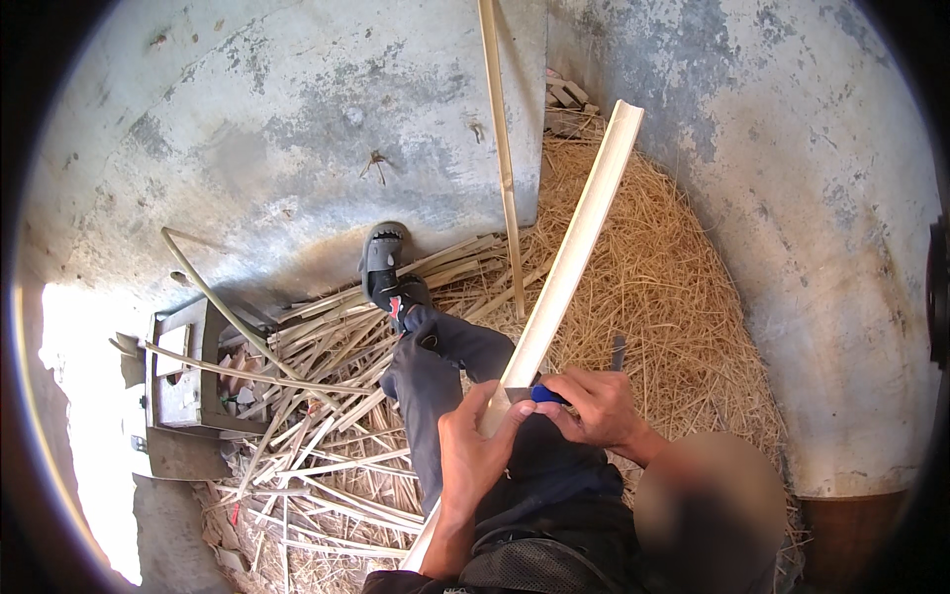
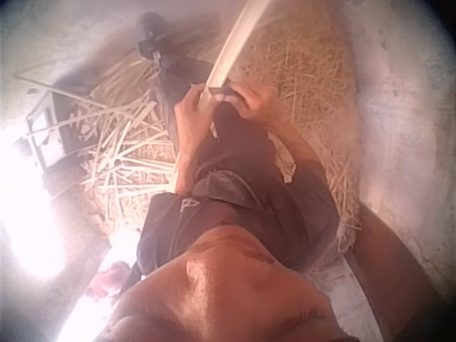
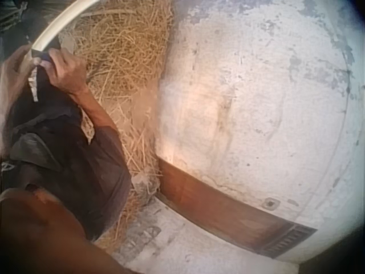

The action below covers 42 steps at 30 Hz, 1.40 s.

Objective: The person sits on a straw-covered floor and uses a curved knife to shave a long piece of bamboo. They repeatedly scrape the surface to remove thin strips, occasionally rotating the bamboo to work on different sides. The person also uses a blue utility knife to further refine the bamboo's surface.

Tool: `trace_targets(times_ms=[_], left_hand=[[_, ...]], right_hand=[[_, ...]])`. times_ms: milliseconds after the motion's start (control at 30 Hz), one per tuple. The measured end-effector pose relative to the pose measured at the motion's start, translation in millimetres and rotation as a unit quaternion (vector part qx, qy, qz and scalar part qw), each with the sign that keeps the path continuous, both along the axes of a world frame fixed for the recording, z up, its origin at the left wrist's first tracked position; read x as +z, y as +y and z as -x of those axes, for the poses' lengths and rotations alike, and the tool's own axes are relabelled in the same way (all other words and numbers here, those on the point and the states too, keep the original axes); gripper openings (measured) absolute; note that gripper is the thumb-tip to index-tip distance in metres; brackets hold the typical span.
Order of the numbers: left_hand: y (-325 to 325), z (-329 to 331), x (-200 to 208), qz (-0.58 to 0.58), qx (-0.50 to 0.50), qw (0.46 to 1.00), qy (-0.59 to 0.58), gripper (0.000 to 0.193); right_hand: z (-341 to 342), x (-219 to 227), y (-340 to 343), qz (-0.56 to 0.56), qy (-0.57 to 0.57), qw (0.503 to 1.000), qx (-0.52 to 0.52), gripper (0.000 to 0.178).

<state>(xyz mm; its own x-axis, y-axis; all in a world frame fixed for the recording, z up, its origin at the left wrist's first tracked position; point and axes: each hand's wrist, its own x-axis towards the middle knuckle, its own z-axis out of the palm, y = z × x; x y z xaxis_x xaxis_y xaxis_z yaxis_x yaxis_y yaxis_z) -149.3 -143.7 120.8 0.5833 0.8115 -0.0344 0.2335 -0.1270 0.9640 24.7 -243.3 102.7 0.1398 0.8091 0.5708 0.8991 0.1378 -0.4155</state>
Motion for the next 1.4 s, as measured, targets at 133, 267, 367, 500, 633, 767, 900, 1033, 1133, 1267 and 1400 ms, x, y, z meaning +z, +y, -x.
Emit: trace_targets(times_ms=[133,267,367,500,633,767,900,1033,1133,1267,1400], left_hand=[[0,0,-6,0.008,0.005,1.000,-0.011,0.030],[0,0,-3,0.002,0.004,1.000,0.000,0.027],[0,0,1,0.000,0.001,1.000,0.014,0.027],[-8,14,-13,0.011,-0.003,0.999,0.032,0.032],[-24,29,-27,0.058,-0.007,0.998,0.018,0.030],[-18,30,-21,0.074,-0.020,0.996,0.047,0.027],[-7,22,-9,0.037,-0.008,0.998,0.052,0.026],[-4,15,-5,0.032,-0.007,0.999,0.034,0.028],[-4,10,-8,0.014,-0.018,1.000,-0.013,0.029],[-6,11,-10,0.038,-0.006,0.999,-0.006,0.029],[-5,12,-10,0.049,-0.010,0.999,-0.003,0.030]], right_hand=[[-2,-1,1,-0.001,-0.014,1.000,-0.003,0.031],[-2,4,1,0.001,-0.022,1.000,-0.007,0.029],[-6,4,2,-0.020,-0.018,0.999,-0.019,0.028],[-60,2,7,-0.079,0.031,0.981,-0.173,0.033],[-91,8,5,-0.095,0.032,0.974,-0.202,0.039],[-66,7,-4,-0.037,0.099,0.982,-0.156,0.035],[-31,-15,0,-0.043,0.078,0.995,-0.041,0.030],[-2,-16,-2,-0.016,0.047,0.999,0.009,0.029],[4,-11,-2,0.000,0.039,0.999,0.016,0.028],[4,-7,-2,0.014,0.015,1.000,0.010,0.029],[1,-3,-2,0.021,0.000,1.000,0.009,0.028]])
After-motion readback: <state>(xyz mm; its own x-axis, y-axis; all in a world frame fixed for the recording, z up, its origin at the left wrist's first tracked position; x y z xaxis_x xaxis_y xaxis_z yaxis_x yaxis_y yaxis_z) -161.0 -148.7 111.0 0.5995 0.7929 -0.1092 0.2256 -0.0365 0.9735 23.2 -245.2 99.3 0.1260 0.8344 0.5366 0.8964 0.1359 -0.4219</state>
